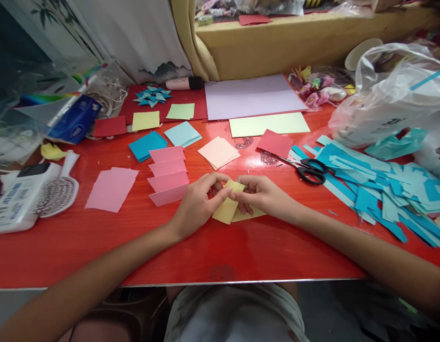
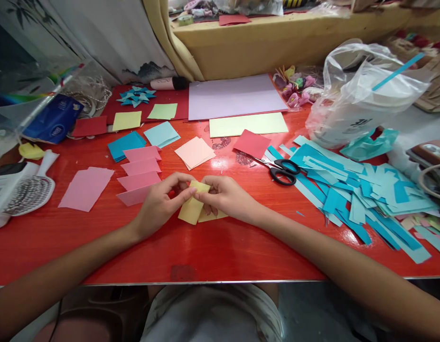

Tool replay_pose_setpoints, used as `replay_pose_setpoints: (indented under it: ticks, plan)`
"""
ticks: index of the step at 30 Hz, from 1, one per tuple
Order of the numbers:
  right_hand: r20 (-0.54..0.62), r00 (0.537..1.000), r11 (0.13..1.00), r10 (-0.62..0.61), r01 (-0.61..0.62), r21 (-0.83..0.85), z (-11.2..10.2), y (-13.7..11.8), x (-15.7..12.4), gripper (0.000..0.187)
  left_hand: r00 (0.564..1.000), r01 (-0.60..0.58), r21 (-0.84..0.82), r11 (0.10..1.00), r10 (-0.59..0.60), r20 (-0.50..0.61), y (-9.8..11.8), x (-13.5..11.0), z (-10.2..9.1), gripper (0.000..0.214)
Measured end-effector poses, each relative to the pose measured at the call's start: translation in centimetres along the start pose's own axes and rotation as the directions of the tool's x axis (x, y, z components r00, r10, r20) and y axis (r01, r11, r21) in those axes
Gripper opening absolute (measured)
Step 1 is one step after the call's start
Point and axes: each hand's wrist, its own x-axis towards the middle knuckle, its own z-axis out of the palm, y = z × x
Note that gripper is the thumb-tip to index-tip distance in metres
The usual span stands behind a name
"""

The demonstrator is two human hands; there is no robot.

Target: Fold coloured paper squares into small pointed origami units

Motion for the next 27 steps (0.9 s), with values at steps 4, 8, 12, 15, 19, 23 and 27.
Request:
replay_pose_setpoints:
  ticks: [4, 8, 12, 15, 19, 23, 27]
  plan:
    - [-0.039, 0.999, 1.000, 0.020, -0.020, 0.001, 0.1, 0.0, 0.0, 0.023, 1.000, -0.022, -0.008, 1.000, 0.022, -0.019, 0.1, 0.1, -0.1, 0.012]
    - [-0.195, 0.981, 0.992, 0.014, 0.010, 0.124, 0.2, 0.1, 0.2, 0.024, 0.997, -0.012, -0.063, 0.998, 0.007, -0.078, 0.2, 0.0, -0.1, 0.013]
    - [-0.219, 0.976, 0.987, 0.001, 0.034, 0.159, 0.1, 0.1, 0.2, 0.024, 0.997, -0.010, -0.067, 0.998, 0.005, -0.077, 0.2, -0.1, -0.1, 0.013]
    - [-0.186, 0.982, 0.993, 0.015, 0.008, 0.119, 0.2, 0.1, 0.0, 0.024, 0.999, -0.016, -0.036, 0.999, 0.015, -0.040, 0.3, -0.1, -0.1, 0.013]
    - [-0.088, 0.996, 1.000, 0.009, -0.007, 0.023, 0.5, 0.0, -0.4, 0.022, 0.996, -0.089, 0.052, 0.995, 0.088, 0.024, 0.4, -0.1, -0.1, 0.014]
    - [-0.046, 0.999, 1.000, -0.002, 0.001, -0.017, 0.7, 0.0, -0.6, 0.025, 0.979, -0.205, 0.145, 0.968, 0.204, 0.022, 0.3, -0.3, 0.0, 0.012]
    - [-0.008, 0.999, 0.998, -0.031, 0.030, -0.061, 0.9, -0.1, -0.8, 0.028, 0.951, -0.296, 0.230, 0.927, 0.309, -0.021, 0.3, -0.5, 0.0, 0.012]
